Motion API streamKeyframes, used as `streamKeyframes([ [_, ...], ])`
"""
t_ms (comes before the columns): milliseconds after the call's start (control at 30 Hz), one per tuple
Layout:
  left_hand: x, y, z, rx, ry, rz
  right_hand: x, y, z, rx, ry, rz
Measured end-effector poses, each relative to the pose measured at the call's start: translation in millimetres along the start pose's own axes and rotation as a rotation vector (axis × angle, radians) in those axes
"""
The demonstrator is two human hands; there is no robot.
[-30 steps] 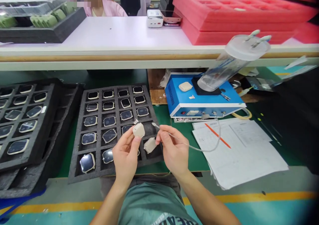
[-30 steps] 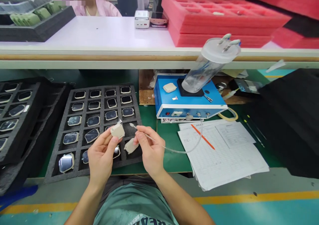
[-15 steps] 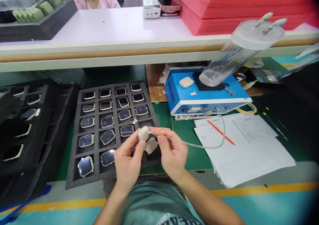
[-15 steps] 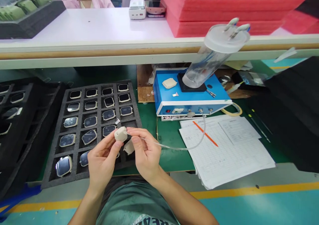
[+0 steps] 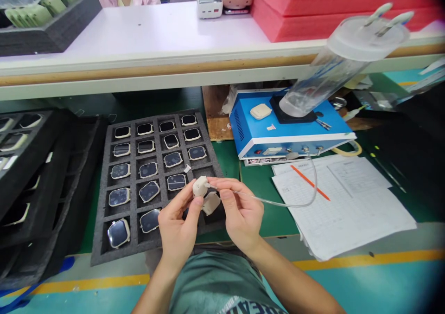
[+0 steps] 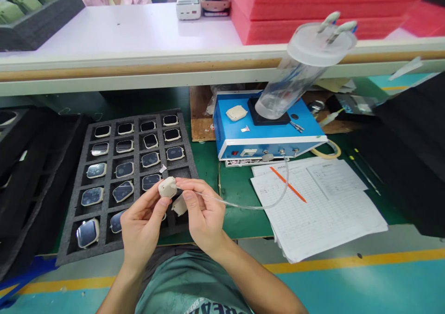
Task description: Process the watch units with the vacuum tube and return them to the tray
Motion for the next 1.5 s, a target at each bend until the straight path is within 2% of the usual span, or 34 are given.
streamKeyframes([
  [400, 1, -2, 1, -0.034, -0.012, -0.029, -1, 0, 0, -0.063, -0.018, -0.022],
  [767, -2, 1, 4, -0.099, -0.015, -0.049, -4, 4, -2, -0.190, -0.038, 0.086],
  [1500, -9, 4, 2, -0.139, 0.037, -0.052, -9, 7, -4, -0.228, -0.057, 0.070],
])
Point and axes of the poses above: each hand's wrist, its own x-axis away from the middle knuckle, its own z-axis out of the back of the hand, y = z × x, the point moved 4 cm from there along -x, towards the middle knuckle, and after that the axes turned 13 degrees about -z, right-handed, at the moved point
